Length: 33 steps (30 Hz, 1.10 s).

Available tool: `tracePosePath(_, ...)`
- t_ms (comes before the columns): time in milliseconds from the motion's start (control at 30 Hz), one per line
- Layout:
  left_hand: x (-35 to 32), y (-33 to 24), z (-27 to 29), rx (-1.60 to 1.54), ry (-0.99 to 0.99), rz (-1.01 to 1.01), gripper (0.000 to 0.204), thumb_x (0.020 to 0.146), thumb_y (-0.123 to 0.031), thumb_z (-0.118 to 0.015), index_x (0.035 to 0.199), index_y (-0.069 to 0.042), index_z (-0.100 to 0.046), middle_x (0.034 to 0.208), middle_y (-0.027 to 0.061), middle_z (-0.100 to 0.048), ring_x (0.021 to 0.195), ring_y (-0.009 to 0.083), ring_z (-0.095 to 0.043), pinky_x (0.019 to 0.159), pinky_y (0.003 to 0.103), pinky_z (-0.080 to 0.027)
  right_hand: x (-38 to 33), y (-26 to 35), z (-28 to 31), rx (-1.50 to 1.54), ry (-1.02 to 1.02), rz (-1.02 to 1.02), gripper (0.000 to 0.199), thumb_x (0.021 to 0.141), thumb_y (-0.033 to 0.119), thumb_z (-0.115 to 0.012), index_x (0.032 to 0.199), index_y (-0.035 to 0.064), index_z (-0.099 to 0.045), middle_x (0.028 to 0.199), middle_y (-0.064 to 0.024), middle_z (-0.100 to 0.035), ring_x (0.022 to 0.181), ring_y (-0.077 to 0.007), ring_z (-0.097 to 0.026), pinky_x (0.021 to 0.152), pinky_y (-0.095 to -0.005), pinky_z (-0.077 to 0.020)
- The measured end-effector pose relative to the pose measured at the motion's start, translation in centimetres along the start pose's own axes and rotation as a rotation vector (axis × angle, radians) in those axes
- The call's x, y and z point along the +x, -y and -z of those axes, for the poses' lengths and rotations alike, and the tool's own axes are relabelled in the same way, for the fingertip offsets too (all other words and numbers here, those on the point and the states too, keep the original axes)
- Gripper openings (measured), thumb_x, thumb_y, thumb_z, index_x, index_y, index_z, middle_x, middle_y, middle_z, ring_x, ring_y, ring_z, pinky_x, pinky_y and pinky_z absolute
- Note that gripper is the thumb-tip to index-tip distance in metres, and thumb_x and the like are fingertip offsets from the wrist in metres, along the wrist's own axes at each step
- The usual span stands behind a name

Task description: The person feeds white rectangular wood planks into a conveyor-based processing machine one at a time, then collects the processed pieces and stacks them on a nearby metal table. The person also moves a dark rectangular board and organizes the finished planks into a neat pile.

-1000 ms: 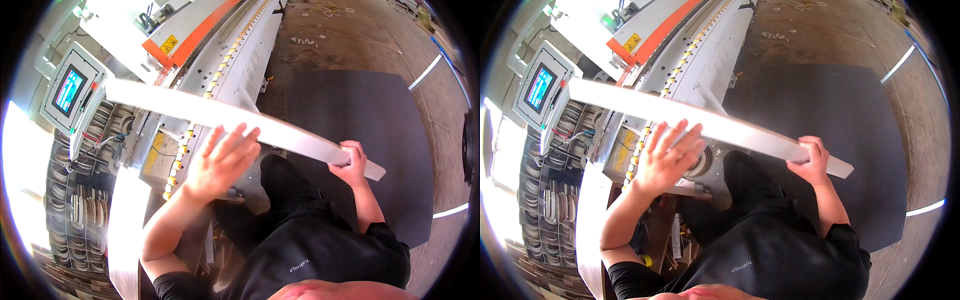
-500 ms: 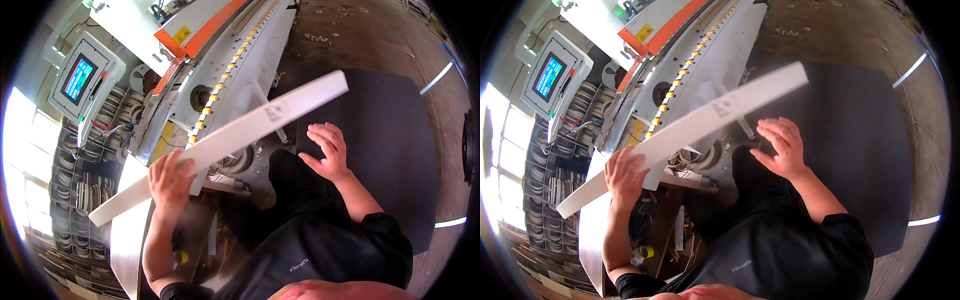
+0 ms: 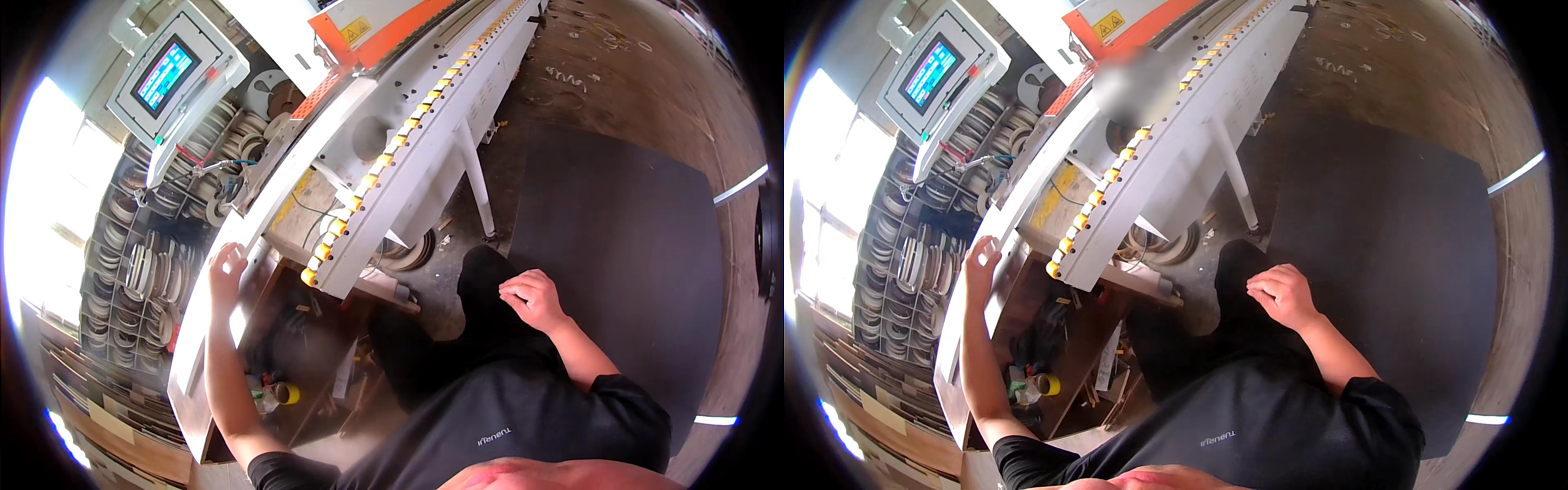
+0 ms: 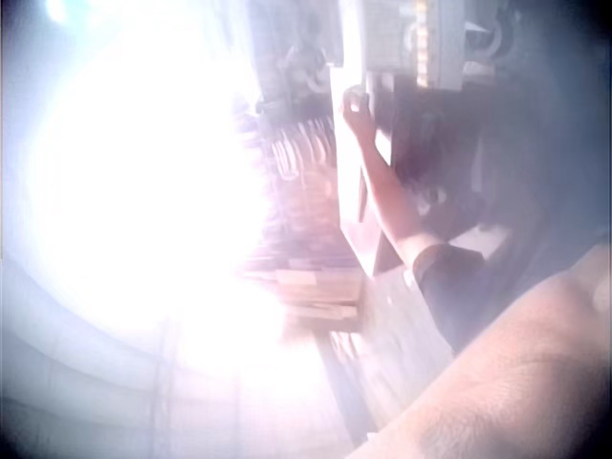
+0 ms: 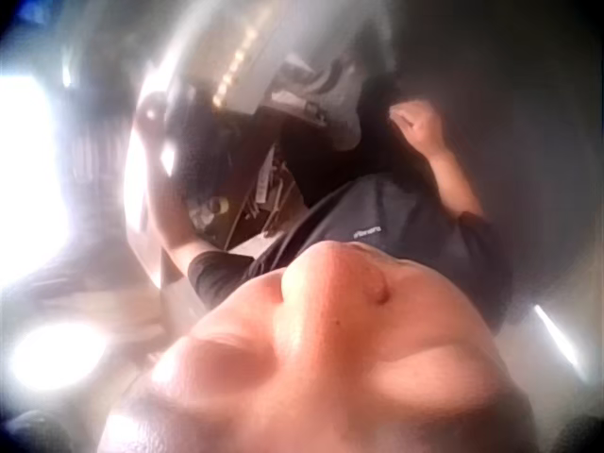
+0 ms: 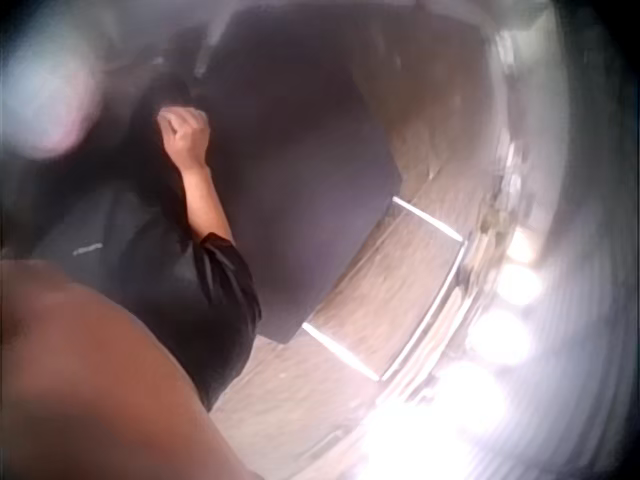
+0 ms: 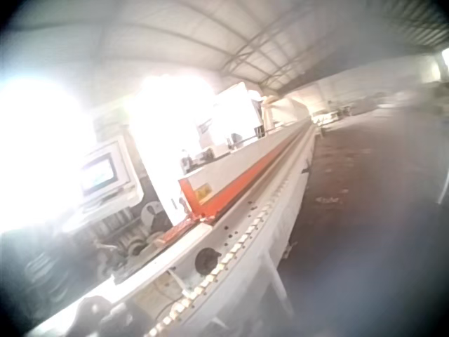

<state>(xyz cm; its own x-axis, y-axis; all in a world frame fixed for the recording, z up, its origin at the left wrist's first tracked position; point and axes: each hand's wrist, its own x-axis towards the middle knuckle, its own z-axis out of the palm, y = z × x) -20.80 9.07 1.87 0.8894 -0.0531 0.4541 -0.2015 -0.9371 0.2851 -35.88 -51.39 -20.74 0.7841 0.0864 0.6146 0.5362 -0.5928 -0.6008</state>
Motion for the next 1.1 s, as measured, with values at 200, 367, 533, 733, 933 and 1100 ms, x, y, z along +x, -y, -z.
tracePosePath(200,2.7,2.2,-1.6,0.259,-0.017,-0.128,0.035,0.095,-0.019,-0.074,0.126,-0.002,-0.074,0.141,0.0160,-0.071,0.132,0.0355,-0.064,0.114,0.045,-0.048,-1.3,-0.7,-2.5,0.099,0.148,-0.040,0.012,0.085,0.019,-0.087,0.080,0.0119,-0.079,0.086,-0.0015,-0.079,0.080,-0.0233,-0.074,0.079,-0.0382,-0.0543)
tracePosePath(367,6.7,-3.6,-5.2,0.300,-0.051,-0.192,0.034,0.098,-0.022,-0.073,0.128,-0.007,-0.073,0.133,0.0113,-0.073,0.127,0.0344,-0.065,0.107,0.045,-0.051,-3.9,-2.4,-6.7,0.133,0.286,-0.107,0.028,0.088,0.037,-0.086,0.076,0.0132,-0.077,0.082,-0.0011,-0.076,0.080,-0.0261,-0.072,0.078,-0.0378,-0.0529)
tracePosePath(533,10.6,-3.3,-8.2,0.389,-0.058,-0.140,0.025,0.098,-0.030,-0.067,0.109,-0.013,-0.081,0.118,0.0046,-0.076,0.119,0.0303,-0.067,0.100,0.044,-0.054,-4.2,-3.3,-8.2,0.086,0.408,-0.016,0.025,0.089,0.039,-0.083,0.080,0.0162,-0.078,0.085,-0.0004,-0.077,0.081,-0.0237,-0.072,0.079,-0.0385,-0.0503)
tracePosePath(733,13.2,-3.2,-8.9,0.388,-0.052,-0.040,0.028,0.097,-0.033,-0.065,0.110,-0.016,-0.083,0.113,0.0046,-0.074,0.120,0.0273,-0.068,0.100,0.044,-0.054,-3.7,-3.5,-8.4,0.121,0.362,-0.078,0.021,0.087,0.033,-0.085,0.079,0.0161,-0.077,0.085,0.0007,-0.077,0.079,-0.0224,-0.072,0.075,-0.0374,-0.0497)
tracePosePath(933,14.4,-3.5,-9.1,0.491,-0.014,0.013,0.028,0.098,-0.037,-0.066,0.113,-0.017,-0.080,0.117,0.0035,-0.074,0.119,0.0293,-0.070,0.099,0.047,-0.055,-3.2,-3.7,-9.1,0.116,0.371,-0.064,0.020,0.087,0.032,-0.085,0.078,0.0158,-0.077,0.084,0.0009,-0.077,0.078,-0.0224,-0.072,0.072,-0.0382,-0.0497)
tracePosePath(1100,15.6,-3.3,-8.5,0.498,0.042,-0.012,0.028,0.097,-0.038,-0.068,0.111,-0.017,-0.080,0.119,0.0043,-0.076,0.115,0.0309,-0.072,0.096,0.047,-0.057,-3.1,-4.1,-9.5,0.113,0.377,-0.072,0.020,0.086,0.031,-0.085,0.078,0.0157,-0.076,0.083,0.0011,-0.077,0.076,-0.0223,-0.072,0.071,-0.0385,-0.0496)
